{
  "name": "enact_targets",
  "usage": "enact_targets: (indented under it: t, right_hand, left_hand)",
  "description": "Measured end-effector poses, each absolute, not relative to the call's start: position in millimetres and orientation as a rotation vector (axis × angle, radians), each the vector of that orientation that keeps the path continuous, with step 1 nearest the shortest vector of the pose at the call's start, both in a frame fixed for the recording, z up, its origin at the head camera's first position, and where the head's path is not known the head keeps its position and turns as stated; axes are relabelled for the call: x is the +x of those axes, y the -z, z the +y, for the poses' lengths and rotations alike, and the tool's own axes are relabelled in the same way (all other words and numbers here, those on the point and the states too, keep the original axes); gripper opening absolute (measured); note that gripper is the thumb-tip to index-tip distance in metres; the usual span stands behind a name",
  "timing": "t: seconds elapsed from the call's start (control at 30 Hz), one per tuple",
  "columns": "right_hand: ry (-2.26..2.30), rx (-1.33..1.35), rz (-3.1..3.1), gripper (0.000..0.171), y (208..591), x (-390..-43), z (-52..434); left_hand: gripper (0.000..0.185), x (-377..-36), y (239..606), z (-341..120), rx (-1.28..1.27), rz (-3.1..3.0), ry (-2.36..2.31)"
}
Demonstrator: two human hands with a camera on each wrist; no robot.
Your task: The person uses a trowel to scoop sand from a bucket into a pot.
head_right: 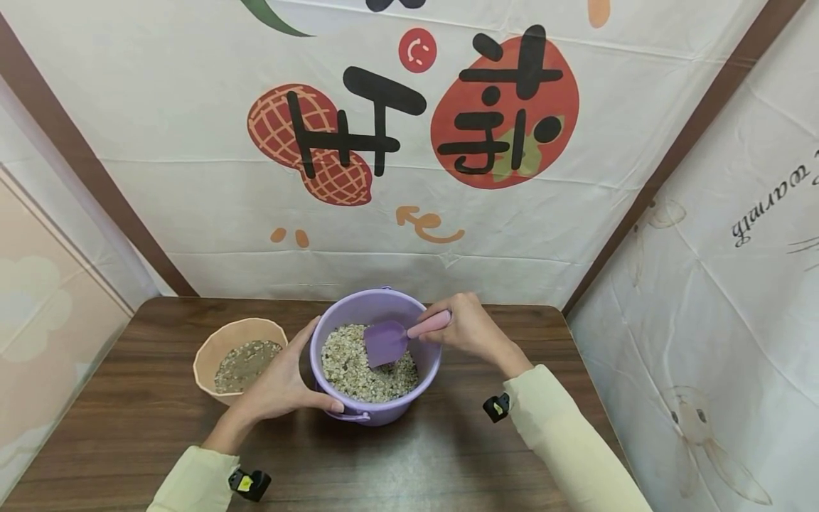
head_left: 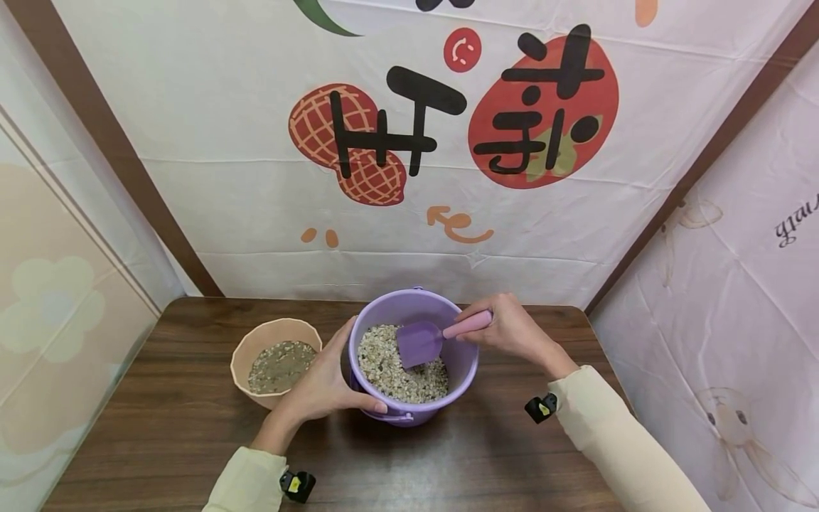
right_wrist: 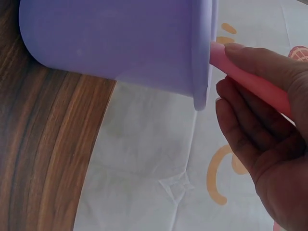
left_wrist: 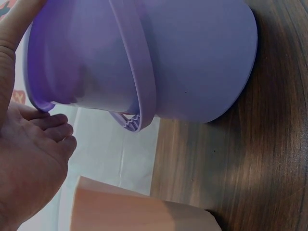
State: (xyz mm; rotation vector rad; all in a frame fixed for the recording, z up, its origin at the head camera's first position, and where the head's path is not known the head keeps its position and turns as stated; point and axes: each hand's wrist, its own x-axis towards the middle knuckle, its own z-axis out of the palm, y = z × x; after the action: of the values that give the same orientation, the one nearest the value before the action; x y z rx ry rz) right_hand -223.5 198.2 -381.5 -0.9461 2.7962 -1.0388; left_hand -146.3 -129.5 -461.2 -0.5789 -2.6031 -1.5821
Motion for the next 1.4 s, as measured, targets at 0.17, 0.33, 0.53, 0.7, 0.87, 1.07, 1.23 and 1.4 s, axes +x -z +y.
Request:
enact_targets:
  t: [0.17,0.33,0.53,0.7,0.87,1.07,1.23,1.4]
  right_hand:
    - [1.102,-0.840,2.794,0.022,382,-221,199]
    - [1.165,-0.792,2.766,0.021,386,-217,199]
    - [1.176,-0.762,2.752,0.020,389,-214,195]
    - [1.177,-0.750,2.745,0.020,388,-212,192]
    - [1.201,-0.729,2.746,0.020,389,-212,190]
    - [1.258,-0.720,2.748,0.020,390,-211,185]
    - [1.336,-0.649,2.717,0.020,393,-210,179]
    - [1.381,-0.574,2.690,0.021,396,-209,175]
  left_hand:
    - [0.146,-146,461,-129,-0.570,-2.612,1.580]
    - [0.146,-146,461,-129,-0.567,-2.614,1.582]
    - [0.147,-146,461,-129,-0.557,-2.621,1.587]
    - [0.147,-146,462,-128,-0.553,-2.622,1.592]
    - [0.147,-146,462,-129,-0.554,-2.622,1.593]
    - [0.148,-147,462,-129,-0.547,-2.630,1.589]
    - [0.149,-147,461,-129,-0.538,-2.644,1.592]
    - [0.149,-146,462,-130,-0.542,-2.638,1.599]
